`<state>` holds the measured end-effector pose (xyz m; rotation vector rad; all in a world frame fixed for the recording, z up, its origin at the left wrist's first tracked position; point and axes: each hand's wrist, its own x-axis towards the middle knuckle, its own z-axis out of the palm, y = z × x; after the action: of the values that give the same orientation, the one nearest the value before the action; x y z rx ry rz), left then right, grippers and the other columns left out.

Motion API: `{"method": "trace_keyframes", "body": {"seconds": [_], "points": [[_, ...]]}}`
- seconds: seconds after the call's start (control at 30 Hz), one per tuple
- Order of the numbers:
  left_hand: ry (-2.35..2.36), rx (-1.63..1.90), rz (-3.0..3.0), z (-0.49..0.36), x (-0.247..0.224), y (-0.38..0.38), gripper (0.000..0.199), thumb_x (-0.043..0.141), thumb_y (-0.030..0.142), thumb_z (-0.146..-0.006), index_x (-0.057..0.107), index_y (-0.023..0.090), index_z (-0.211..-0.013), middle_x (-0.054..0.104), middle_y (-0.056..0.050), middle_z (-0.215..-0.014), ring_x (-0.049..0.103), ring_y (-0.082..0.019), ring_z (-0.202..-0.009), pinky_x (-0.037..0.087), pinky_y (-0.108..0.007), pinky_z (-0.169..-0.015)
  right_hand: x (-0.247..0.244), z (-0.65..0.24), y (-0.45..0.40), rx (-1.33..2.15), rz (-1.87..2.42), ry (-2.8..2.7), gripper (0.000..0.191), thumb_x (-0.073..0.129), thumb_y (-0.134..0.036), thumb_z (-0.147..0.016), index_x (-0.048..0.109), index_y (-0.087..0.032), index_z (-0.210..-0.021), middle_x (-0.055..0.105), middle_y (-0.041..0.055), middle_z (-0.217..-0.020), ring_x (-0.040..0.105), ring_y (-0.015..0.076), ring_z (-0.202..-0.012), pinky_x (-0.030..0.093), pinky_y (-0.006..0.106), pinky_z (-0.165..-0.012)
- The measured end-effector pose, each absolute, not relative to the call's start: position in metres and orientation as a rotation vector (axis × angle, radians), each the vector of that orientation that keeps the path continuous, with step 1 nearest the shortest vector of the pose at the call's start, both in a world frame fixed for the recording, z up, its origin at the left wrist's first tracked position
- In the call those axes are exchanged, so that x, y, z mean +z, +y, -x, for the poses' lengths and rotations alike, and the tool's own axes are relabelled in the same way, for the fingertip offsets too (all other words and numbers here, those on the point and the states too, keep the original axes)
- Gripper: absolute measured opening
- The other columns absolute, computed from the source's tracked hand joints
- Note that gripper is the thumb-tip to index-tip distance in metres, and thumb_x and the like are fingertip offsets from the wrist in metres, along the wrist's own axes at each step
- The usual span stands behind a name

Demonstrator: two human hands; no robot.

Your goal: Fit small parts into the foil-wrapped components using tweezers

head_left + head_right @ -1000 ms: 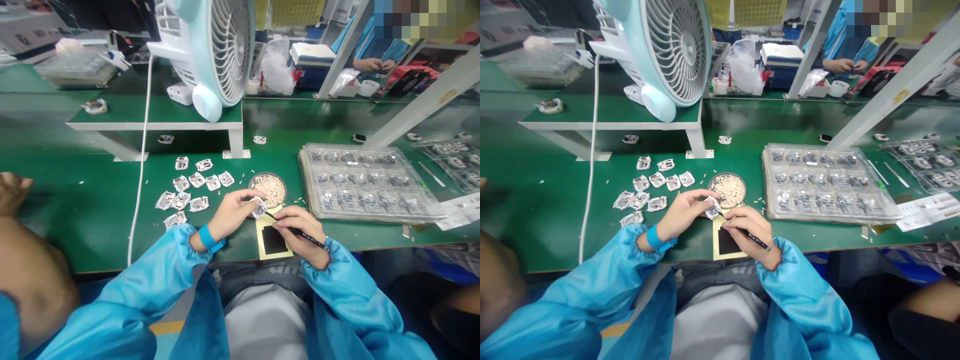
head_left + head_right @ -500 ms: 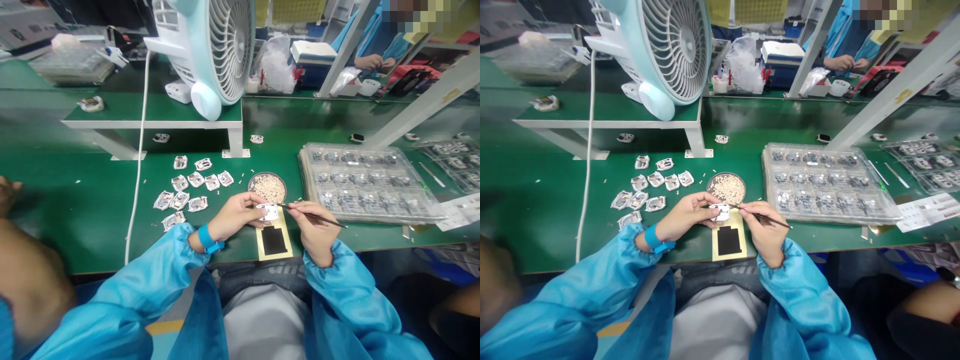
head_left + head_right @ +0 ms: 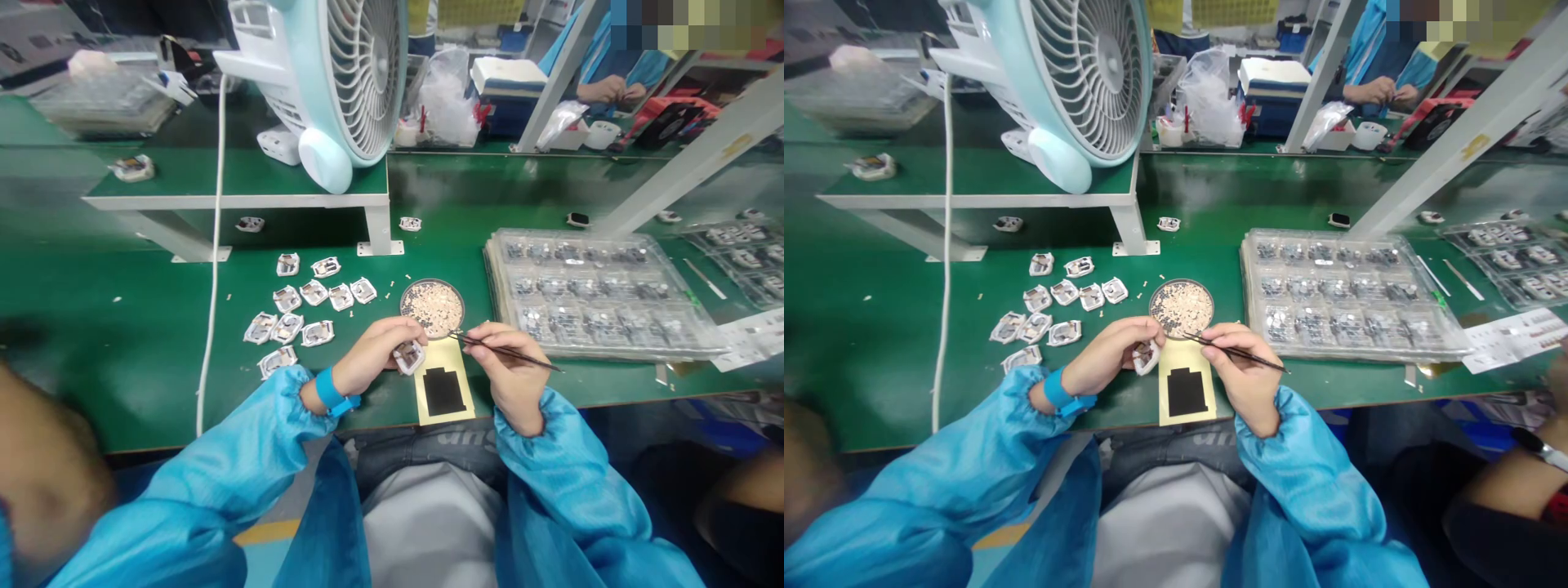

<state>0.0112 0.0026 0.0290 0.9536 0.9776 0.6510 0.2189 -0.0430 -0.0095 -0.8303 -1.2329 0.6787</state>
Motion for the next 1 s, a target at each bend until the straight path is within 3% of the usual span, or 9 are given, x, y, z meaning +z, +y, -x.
{"method": "trace_keyframes", "body": {"seconds": [0.1,0.23,0.8,1.0], "points": [[0.943,0.664,-1.033,-0.013,0.028,0.000,0.034,0.074,0.047,-0.083,0.067,0.014,-0.080,0.054,0.004,-0.057,0.042,-0.005,-0.044,0.027,-0.018,-0.043,-0.006,-0.218,-0.044,0.664,0.825,-1.283,0.022,0.077,-0.006,-0.083,0.070,-0.024,-0.094,0.076,0.0032,-0.097,0.074,0.0183,-0.094,0.065,0.036,-0.081],[0.872,0.688,-1.113,-0.016,0.025,-0.002,0.038,0.080,0.045,-0.081,0.071,0.015,-0.100,0.052,0.006,-0.056,0.038,-0.005,-0.042,0.026,-0.018,-0.043,-0.004,-0.218,-0.045,0.673,0.849,-1.347,0.021,0.078,-0.008,-0.083,0.070,-0.024,-0.096,0.076,0.0038,-0.098,0.073,0.0188,-0.094,0.065,0.037,-0.083],[0.962,0.644,-1.444,-0.011,0.025,0.005,0.020,0.076,0.034,-0.082,0.072,0.015,-0.083,0.061,0.001,-0.066,0.050,-0.009,-0.055,0.038,-0.020,-0.054,-0.006,-0.219,-0.044,0.721,0.833,-1.364,0.018,0.078,-0.011,-0.084,0.070,-0.023,-0.094,0.076,0.0038,-0.094,0.074,0.0195,-0.089,0.063,0.038,-0.081],[1.144,0.830,-1.392,0.028,0.035,0.043,0.021,0.075,0.036,-0.082,0.069,0.016,-0.081,0.058,0.002,-0.059,0.048,-0.009,-0.048,0.034,-0.021,-0.047,-0.006,-0.220,-0.045,0.660,0.834,-1.318,0.024,0.076,-0.003,-0.082,0.070,-0.023,-0.095,0.075,0.0038,-0.094,0.072,0.0187,-0.092,0.062,0.035,-0.082]]}}
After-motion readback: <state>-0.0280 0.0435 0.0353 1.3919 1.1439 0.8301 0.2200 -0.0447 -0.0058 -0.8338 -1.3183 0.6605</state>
